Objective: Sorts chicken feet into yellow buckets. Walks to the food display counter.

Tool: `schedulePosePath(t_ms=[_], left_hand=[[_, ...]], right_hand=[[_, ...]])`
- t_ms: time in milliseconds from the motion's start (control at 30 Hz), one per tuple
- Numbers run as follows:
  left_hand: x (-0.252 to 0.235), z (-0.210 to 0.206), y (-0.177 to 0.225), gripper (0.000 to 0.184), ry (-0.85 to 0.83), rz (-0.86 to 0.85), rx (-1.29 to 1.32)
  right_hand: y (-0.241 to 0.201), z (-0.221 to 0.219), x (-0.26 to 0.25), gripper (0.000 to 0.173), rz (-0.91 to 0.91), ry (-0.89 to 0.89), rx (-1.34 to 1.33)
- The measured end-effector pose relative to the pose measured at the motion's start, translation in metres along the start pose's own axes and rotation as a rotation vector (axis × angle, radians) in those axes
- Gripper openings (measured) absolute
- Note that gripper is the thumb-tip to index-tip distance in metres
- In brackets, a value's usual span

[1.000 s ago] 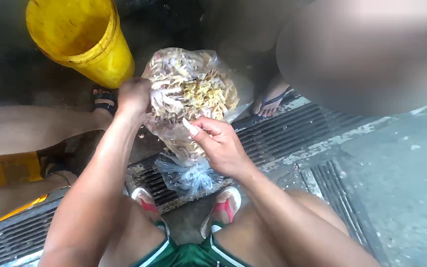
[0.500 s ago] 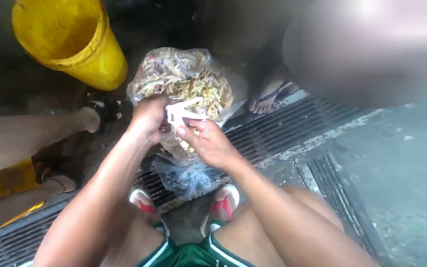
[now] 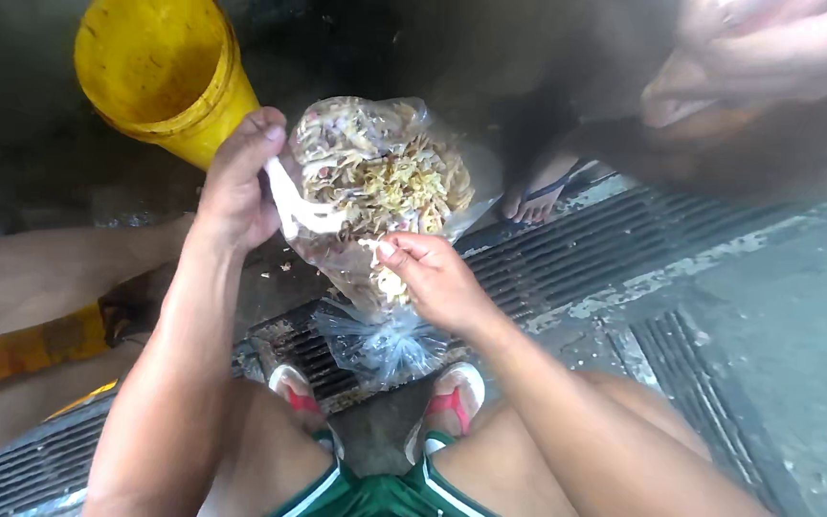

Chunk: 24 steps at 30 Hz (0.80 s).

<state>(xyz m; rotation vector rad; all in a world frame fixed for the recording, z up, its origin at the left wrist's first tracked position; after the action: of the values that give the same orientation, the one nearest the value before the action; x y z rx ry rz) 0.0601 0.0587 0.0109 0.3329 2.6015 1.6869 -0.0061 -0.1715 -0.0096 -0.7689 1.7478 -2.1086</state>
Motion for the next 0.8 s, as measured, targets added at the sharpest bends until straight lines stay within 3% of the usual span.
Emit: schedulePosePath(t_ms=[67,133,300,400,467,533,633,700,800], left_hand=[[0.004,-0.016,-0.002,0.014,-0.196,0.009,0.059],[0.005,-0.023,-0.005,0.02,-0.28,0.027,0.072],[0.001,-0.021,-0.006,0.022,-0.24,0.042,-0.036],[-0.001,0.013,0.021,0.021,0.085,0.012,-0.232],[-0.01,0.057,0.052,0.021,0.427,-0.067,-0.247],[-0.019,0.111,0.081,0.033,0.688,-0.103,-0.285],[-0.006,0.14,0.094,0.051,0.919,0.135,-0.649],[0.002,0.119,0.071,0.046,0.845,0.289,-0.871],[0.004,0.081,-0.005,0.032,0.495,0.448,-1.026]], right_hand=[[-0.003,0.003,-0.006,0.034,0.015,0.027,-0.032],[-0.006,0.002,-0.007,0.033,0.028,0.045,-0.06],[-0.005,0.004,0.0,0.029,-0.027,0.077,-0.043],[-0.001,0.012,0.002,0.028,-0.12,0.143,-0.006],[-0.001,0.021,0.004,0.029,-0.184,0.187,0.011],[-0.002,0.026,0.006,0.03,-0.21,0.204,0.013],[-0.007,0.032,0.009,0.031,-0.192,0.222,-0.002],[-0.007,0.039,0.01,0.032,-0.197,0.261,-0.028],[0.004,0.051,0.0,0.03,-0.225,0.303,-0.157]])
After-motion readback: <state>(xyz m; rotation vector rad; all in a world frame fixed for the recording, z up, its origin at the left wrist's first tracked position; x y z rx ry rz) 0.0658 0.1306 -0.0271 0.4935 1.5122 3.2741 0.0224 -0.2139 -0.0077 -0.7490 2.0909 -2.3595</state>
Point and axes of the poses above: each hand's wrist, its own x-axis away from the middle knuckle, its own z-axis out of the back of the hand, y = z × x, the point moved 5 cm from there along -x, towards the middle knuckle, and after that the axes turned 5 degrees about -y, right-handed, at the moved point
